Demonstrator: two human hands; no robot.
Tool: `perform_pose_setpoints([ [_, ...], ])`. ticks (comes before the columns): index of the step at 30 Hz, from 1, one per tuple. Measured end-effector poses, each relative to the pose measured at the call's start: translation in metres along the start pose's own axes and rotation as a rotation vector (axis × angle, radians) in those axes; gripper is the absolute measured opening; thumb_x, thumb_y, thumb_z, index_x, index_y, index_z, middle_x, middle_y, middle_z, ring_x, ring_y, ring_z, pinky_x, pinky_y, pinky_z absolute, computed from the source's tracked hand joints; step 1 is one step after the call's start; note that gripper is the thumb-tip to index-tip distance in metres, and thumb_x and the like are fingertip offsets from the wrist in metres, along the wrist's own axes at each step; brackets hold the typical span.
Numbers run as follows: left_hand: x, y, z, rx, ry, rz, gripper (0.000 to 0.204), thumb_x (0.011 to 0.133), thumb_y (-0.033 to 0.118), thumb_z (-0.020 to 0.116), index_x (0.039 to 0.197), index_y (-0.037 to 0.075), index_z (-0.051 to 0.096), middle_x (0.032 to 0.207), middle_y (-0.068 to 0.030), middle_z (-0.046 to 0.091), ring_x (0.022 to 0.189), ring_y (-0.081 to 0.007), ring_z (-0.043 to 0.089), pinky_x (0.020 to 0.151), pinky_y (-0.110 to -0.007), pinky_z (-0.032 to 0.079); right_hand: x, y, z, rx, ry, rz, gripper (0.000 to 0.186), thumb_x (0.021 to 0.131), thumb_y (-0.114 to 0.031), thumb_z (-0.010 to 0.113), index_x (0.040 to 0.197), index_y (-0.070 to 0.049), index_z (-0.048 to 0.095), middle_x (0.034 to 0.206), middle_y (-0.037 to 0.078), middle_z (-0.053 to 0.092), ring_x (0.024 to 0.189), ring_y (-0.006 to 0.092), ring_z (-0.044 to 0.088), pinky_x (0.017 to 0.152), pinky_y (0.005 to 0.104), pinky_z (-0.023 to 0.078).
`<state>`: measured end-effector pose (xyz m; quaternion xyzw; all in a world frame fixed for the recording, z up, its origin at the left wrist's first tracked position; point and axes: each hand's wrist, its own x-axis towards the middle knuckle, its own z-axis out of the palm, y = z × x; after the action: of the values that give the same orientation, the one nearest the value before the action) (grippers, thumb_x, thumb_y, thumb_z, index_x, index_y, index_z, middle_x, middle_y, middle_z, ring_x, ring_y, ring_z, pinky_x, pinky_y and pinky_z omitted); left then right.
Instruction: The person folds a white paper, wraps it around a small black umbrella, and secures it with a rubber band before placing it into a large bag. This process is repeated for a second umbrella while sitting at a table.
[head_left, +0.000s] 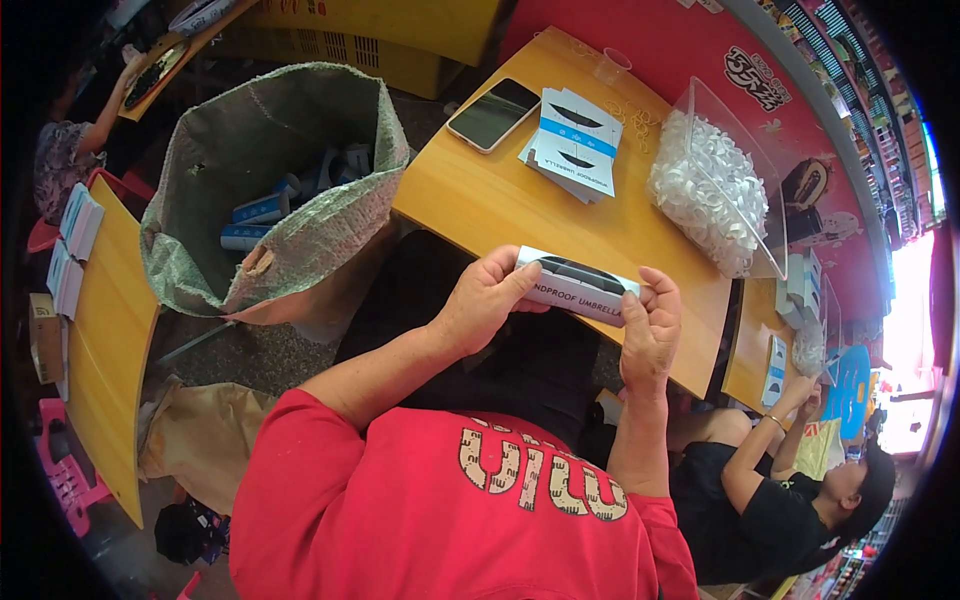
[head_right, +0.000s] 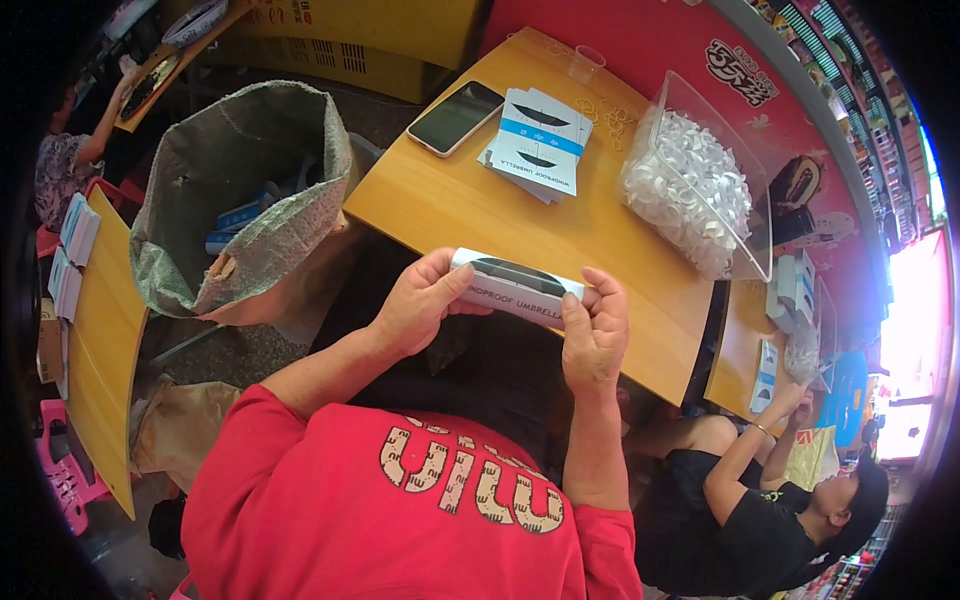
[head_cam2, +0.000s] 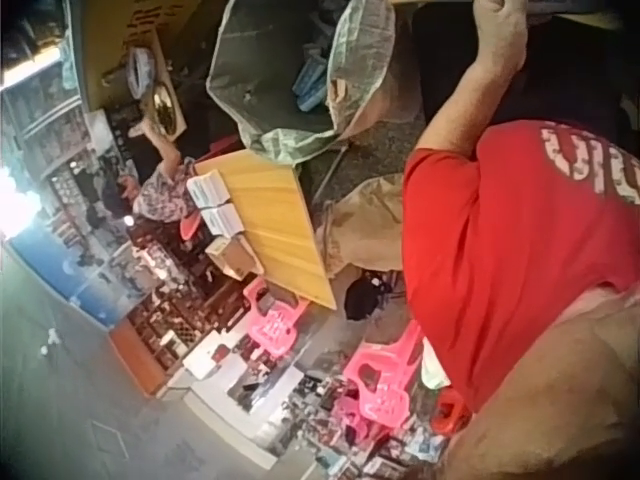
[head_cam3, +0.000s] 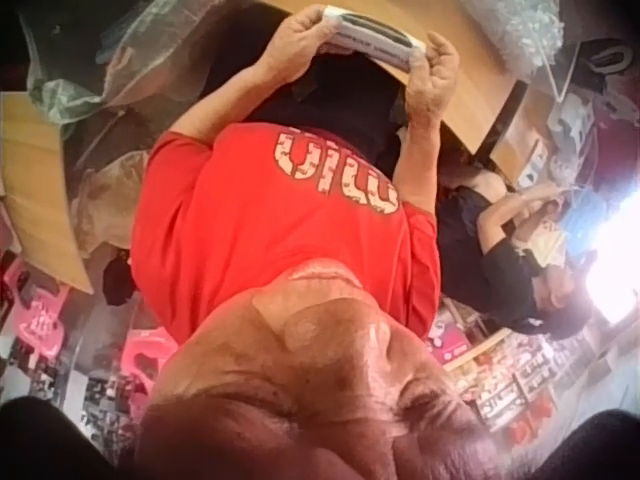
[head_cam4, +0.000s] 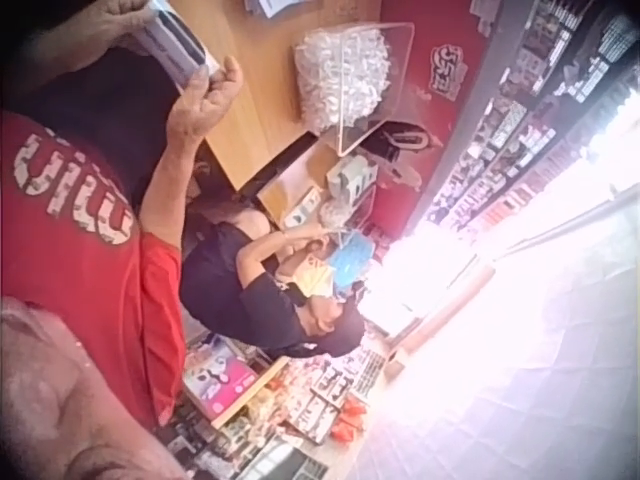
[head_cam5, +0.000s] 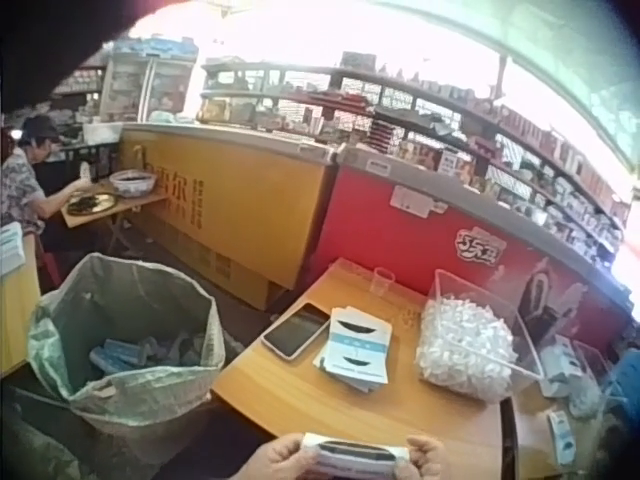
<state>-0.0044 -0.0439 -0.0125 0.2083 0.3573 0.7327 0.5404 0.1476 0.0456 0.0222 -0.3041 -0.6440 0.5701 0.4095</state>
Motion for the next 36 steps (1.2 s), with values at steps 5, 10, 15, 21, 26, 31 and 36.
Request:
perform_pose_setpoints([
  [5,-0.006,0.014,-0.007,-0.005,-0.035,-0.063,0.009,0.082,0.012,0.052,0.080,0.003,0.050,0.080,-0.0049,0.054,0.073,-0.0140,0.056,0.062,-0.029,0.051,-0.006,-0.015,-0.007,-0.083,0.016,-0.081,0.027,0.079,0.003,0.046,0.105,0.001,0.041,0.068,-0.003,0.041,0.062,0.0033,0.038,0.057,0.0160,0.034],
  [10,-0.013,0.019,0.003,0.090,-0.009,0.015,0.012,0.081,0.012,0.055,0.084,0.002,0.050,0.079,-0.0043,0.054,0.073,-0.0097,0.054,0.064,-0.022,0.047,-0.013,-0.020,0.001,-0.065,0.025,-0.111,0.026,0.078,0.004,0.048,0.102,0.000,0.042,0.068,-0.004,0.037,0.061,0.0026,0.035,0.054,0.0149,0.030],
  [15,-0.001,0.019,0.008,0.390,0.071,0.141,0.018,0.078,0.011,0.057,0.091,0.002,0.049,0.079,-0.0016,0.056,0.069,-0.0063,0.052,0.059,-0.020,0.044,-0.020,-0.016,0.016,-0.213,0.030,-0.182,0.023,0.078,0.004,0.048,0.100,-0.001,0.043,0.069,-0.004,0.036,0.061,0.0026,0.036,0.054,0.0148,0.030],
  [21,0.010,0.035,-0.004,0.103,-0.194,-0.188,0.019,0.085,0.019,0.046,0.088,0.002,0.054,0.082,-0.0076,0.058,0.071,-0.0137,0.058,0.058,-0.030,0.051,-0.006,-0.030,-0.010,0.015,0.034,-0.089,0.023,0.077,0.005,0.049,0.098,-0.002,0.043,0.070,-0.004,0.038,0.061,0.0025,0.035,0.054,0.0153,0.030],
  [26,0.025,0.048,-0.030,0.171,0.114,-0.098,0.026,0.088,0.025,0.041,0.085,0.003,0.054,0.079,-0.0074,0.059,0.073,-0.0144,0.058,0.061,-0.026,0.048,0.038,-0.058,-0.070,-0.081,0.352,-0.352,0.016,0.083,-0.010,0.049,0.096,-0.002,0.047,0.082,0.000,0.044,0.070,0.0056,0.041,0.062,0.0157,0.035],
  [31,0.042,0.040,-0.044,0.523,0.168,0.114,0.021,0.087,0.019,0.043,0.091,0.001,0.054,0.086,-0.0054,0.058,0.080,-0.0113,0.056,0.070,-0.022,0.044,0.124,-0.087,-0.137,-0.681,0.724,-0.512,0.028,0.082,-0.016,0.052,0.102,0.003,0.046,0.094,0.009,0.052,0.084,0.0145,0.050,0.076,0.0252,0.040],
  [36,0.042,0.066,-0.020,0.894,0.143,0.309,0.012,0.083,0.006,0.049,0.091,-0.002,0.054,0.084,-0.0037,0.058,0.082,-0.0090,0.054,0.072,-0.020,0.042,0.159,-0.031,-0.158,-0.818,0.510,-0.285,0.031,0.081,-0.017,0.052,0.105,0.003,0.047,0.094,0.009,0.054,0.086,0.0149,0.050,0.079,0.0254,0.038],
])
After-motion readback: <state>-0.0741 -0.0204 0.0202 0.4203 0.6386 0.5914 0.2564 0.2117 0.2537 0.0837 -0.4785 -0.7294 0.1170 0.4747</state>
